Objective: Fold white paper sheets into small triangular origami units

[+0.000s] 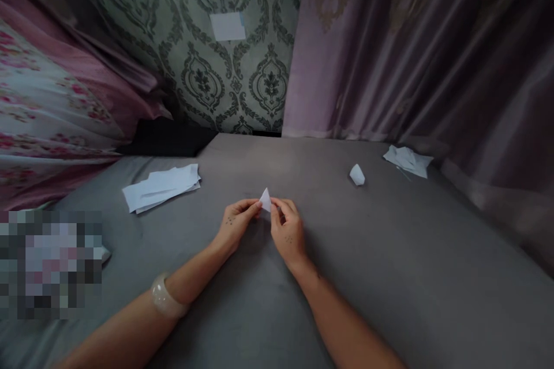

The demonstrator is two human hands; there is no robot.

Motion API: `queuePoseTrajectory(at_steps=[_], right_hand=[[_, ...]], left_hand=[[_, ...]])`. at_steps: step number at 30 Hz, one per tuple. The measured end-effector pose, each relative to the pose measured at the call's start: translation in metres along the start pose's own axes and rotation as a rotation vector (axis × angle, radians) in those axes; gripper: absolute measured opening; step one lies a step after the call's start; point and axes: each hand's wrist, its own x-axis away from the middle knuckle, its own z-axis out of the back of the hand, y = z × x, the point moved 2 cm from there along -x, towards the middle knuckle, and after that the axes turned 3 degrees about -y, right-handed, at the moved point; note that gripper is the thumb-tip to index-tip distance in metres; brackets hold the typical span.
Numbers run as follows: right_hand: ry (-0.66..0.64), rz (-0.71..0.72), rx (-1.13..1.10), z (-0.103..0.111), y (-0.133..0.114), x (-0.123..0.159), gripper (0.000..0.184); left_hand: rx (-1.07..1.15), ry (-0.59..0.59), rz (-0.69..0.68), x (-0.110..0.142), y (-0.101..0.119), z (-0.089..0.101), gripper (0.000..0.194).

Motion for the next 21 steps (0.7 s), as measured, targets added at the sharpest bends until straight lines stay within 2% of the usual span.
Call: queuePoseTrajectory(at_steps=[8, 12, 16, 21], right_hand=[[-0.033, -0.170, -0.123, 0.000, 0.012, -0.003, 0.022], [-0.026, -0.140, -0.093, 0.002, 0.014, -0.006, 0.022], [-0.012, -0.129, -0.083, 0.003, 0.014, -0.007, 0.023], [-0.070, -0.312, -0.259, 0.002, 0.016, -0.007, 0.033]], left_hand=[[0.039, -0.065, 0.047, 0.001, 0.002, -0.002, 0.021], [-0.014, -0.069, 0.030, 0.001, 0.001, -0.003, 0.019], [-0.099, -0.053, -0.037, 0.000, -0.001, -0.001, 0.018], [-0.236, -0.074, -0.205, 0.006, 0.004, -0.002, 0.016]])
